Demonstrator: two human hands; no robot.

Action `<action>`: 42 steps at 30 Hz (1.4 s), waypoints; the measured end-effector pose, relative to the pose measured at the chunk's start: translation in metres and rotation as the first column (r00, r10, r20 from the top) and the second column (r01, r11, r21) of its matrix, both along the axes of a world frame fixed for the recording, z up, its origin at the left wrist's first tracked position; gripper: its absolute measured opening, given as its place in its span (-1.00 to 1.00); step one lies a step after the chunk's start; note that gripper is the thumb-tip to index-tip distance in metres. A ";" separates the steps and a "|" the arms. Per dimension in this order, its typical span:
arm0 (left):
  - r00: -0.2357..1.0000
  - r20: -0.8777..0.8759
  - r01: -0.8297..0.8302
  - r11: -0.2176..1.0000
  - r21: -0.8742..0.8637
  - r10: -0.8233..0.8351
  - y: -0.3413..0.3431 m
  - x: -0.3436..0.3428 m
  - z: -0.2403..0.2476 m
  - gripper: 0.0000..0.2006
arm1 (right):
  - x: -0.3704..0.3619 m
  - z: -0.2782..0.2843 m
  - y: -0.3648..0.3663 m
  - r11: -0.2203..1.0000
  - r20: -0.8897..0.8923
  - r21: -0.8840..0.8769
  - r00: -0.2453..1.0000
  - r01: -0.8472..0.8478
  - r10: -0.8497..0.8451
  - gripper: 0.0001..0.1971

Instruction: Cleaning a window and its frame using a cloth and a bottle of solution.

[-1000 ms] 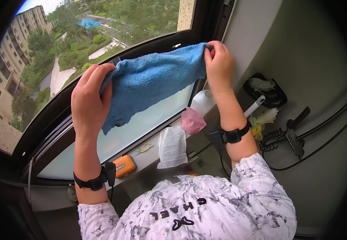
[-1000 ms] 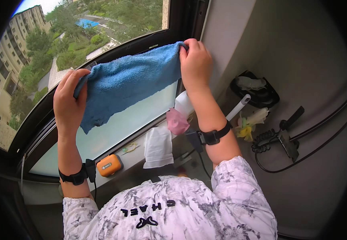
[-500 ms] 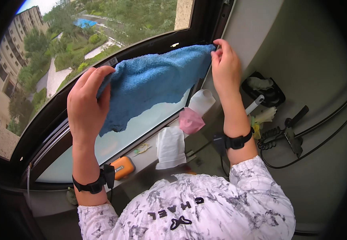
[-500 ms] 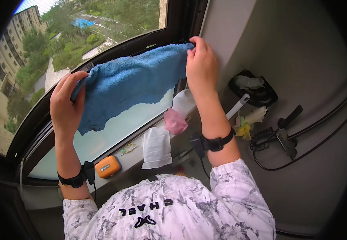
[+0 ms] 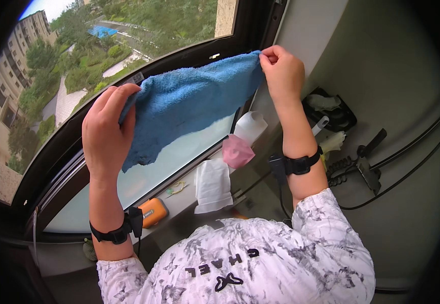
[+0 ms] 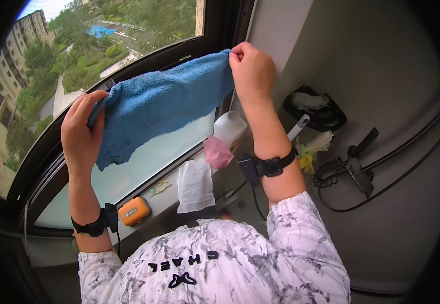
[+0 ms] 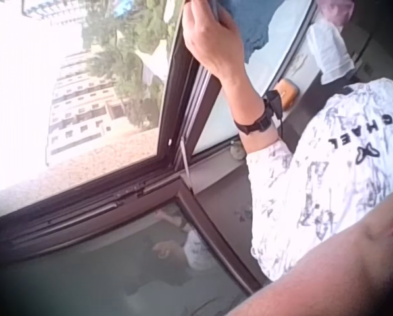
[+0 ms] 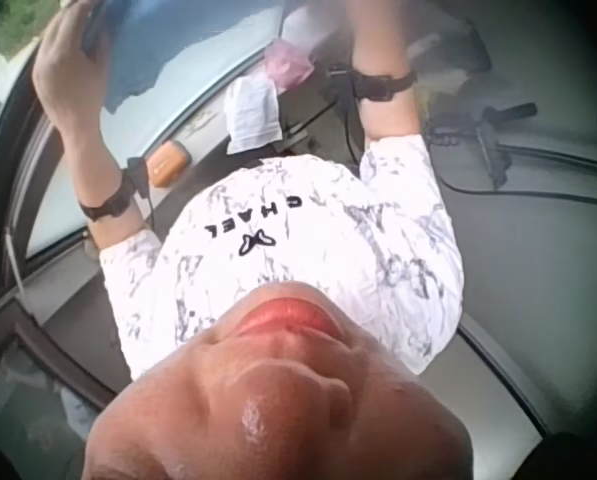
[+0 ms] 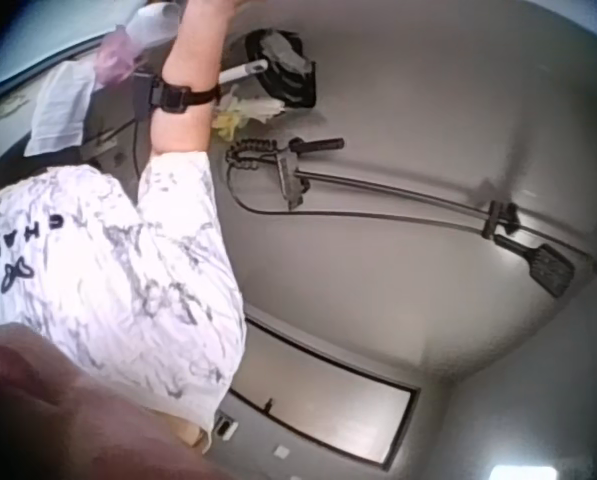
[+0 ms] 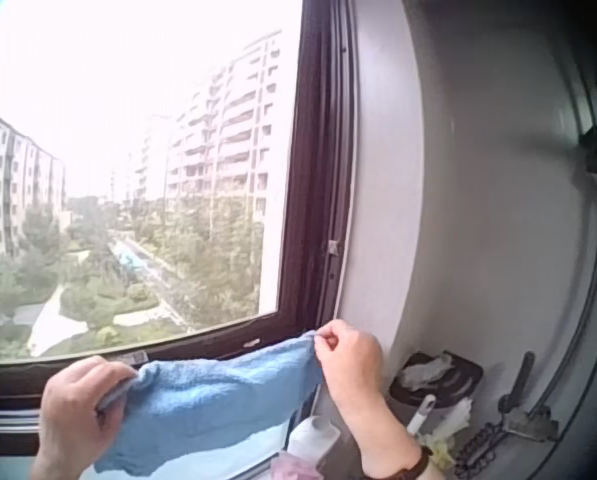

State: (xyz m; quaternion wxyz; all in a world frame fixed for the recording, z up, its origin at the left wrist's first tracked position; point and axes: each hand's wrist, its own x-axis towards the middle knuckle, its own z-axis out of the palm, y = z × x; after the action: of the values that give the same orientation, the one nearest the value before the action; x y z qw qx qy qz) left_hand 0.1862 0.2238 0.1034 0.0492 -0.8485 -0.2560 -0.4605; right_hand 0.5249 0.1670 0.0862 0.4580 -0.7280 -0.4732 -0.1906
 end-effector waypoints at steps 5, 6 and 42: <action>1.000 -0.003 -0.002 1.000 -0.027 0.002 -0.002 0.001 0.000 -0.70 | 0.005 0.023 0.031 0.950 0.322 0.309 0.936 0.036 -0.141 -0.90; 1.000 0.008 0.003 1.000 -0.013 -0.003 -0.001 0.002 0.000 -0.70 | 0.007 0.023 0.039 0.962 0.341 0.254 0.922 0.098 -0.184 -0.89; 0.996 -0.088 0.031 0.994 0.105 -0.022 -0.004 -0.005 0.001 -0.63 | -0.028 0.018 0.011 0.825 0.064 -0.547 0.990 0.140 -0.126 -0.40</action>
State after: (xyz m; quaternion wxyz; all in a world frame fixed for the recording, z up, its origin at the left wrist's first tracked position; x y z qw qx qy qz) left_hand 0.1812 0.2199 0.1043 0.0992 -0.8673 -0.2175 -0.4367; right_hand 0.4969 0.1776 0.1042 0.2091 -0.8574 -0.4620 -0.0874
